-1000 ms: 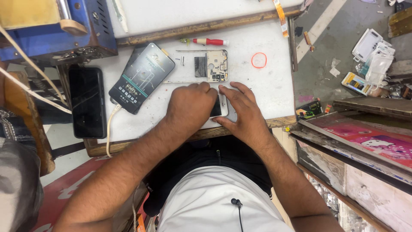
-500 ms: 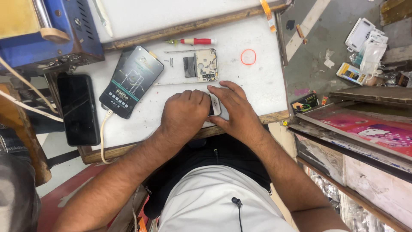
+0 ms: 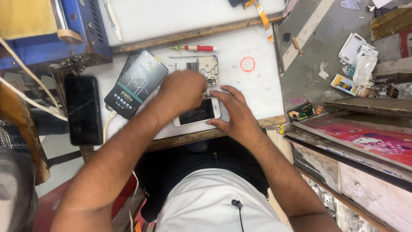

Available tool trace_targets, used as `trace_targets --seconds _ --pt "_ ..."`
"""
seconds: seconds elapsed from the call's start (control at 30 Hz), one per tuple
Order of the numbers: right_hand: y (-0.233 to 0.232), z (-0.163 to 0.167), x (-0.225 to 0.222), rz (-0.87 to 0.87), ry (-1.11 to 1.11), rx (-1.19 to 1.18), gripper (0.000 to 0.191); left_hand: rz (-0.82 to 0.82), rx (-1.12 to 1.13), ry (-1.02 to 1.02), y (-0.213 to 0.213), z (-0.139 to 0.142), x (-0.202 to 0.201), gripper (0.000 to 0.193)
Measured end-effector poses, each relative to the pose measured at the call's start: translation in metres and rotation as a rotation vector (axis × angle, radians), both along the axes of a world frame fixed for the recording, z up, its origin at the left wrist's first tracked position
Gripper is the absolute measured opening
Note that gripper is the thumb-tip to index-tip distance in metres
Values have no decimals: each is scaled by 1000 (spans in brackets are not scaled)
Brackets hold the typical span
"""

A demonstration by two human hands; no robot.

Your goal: The person disassembles a white smartphone, removes the back cover, and uses a screwdriver to unscrew components on the motherboard. The person handles the phone, back cover, and internal parts on a cluttered workbench.

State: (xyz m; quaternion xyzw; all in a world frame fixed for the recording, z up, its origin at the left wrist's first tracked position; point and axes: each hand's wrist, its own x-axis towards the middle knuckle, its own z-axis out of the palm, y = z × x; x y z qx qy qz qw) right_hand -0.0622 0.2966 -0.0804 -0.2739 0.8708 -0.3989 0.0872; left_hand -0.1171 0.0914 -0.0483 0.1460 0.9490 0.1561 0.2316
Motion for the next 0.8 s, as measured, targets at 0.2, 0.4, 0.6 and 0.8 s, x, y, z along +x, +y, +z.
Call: trace_targets --seconds 0.2,0.4,0.6,0.8 --pt "0 1 0 17 -14 36 81 18 -26 340 -10 -7 63 9" --pt "-5 6 -2 41 30 48 80 21 -111 380 -21 -8 70 4" --pt "-4 4 -1 26 -25 55 74 12 -161 463 -21 -12 94 2" --pt "-4 3 -1 48 16 57 70 66 -182 128 -30 -1 57 9"
